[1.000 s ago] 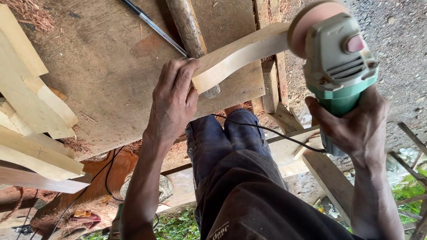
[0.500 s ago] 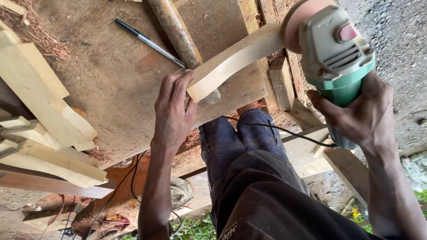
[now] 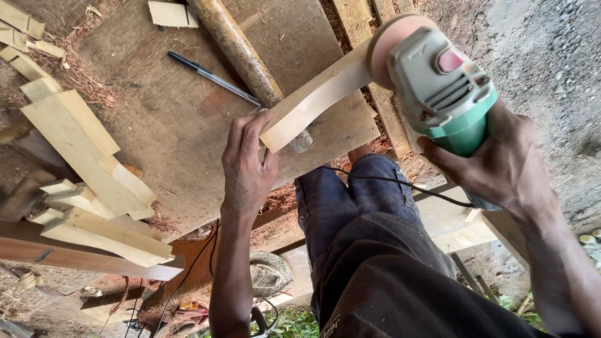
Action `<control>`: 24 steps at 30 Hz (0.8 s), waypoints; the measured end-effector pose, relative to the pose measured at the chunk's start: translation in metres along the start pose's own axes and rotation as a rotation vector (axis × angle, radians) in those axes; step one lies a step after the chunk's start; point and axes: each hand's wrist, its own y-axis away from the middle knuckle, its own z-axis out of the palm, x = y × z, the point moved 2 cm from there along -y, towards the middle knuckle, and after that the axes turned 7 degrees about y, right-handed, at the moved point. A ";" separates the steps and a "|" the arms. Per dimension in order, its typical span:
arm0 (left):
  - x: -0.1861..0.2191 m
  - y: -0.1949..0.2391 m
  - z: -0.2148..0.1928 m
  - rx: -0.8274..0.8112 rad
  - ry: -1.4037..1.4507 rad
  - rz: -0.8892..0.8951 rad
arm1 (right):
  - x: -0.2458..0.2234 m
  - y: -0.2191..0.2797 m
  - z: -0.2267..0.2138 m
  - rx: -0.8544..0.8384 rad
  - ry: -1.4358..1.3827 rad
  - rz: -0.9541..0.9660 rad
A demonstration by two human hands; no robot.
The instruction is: The person uses a handheld angle grinder with a sanding disc to smooth the edges and surfaces of a small, curved piece of wood. They hold the wood with one hand while operating the tool with the other, frequently rotating the piece to access different sides.
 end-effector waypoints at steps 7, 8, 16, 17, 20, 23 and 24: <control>0.001 0.000 0.001 0.010 -0.008 0.011 | 0.029 0.009 -0.001 0.067 -0.003 0.140; 0.002 0.000 0.000 0.004 0.001 0.003 | 0.033 0.010 -0.001 0.086 -0.005 0.155; -0.004 0.002 0.003 0.005 -0.009 -0.004 | 0.024 0.005 -0.003 0.062 0.048 0.096; -0.005 0.002 0.003 0.006 -0.018 -0.004 | 0.018 0.001 -0.004 0.054 0.018 0.026; -0.008 0.003 0.003 0.005 -0.027 -0.001 | 0.018 -0.003 -0.004 0.050 -0.031 -0.008; -0.005 0.003 0.003 0.012 -0.015 0.003 | 0.030 0.002 -0.004 0.079 -0.012 0.048; -0.004 0.002 0.003 0.022 -0.006 0.003 | 0.035 0.003 -0.004 0.104 0.022 0.068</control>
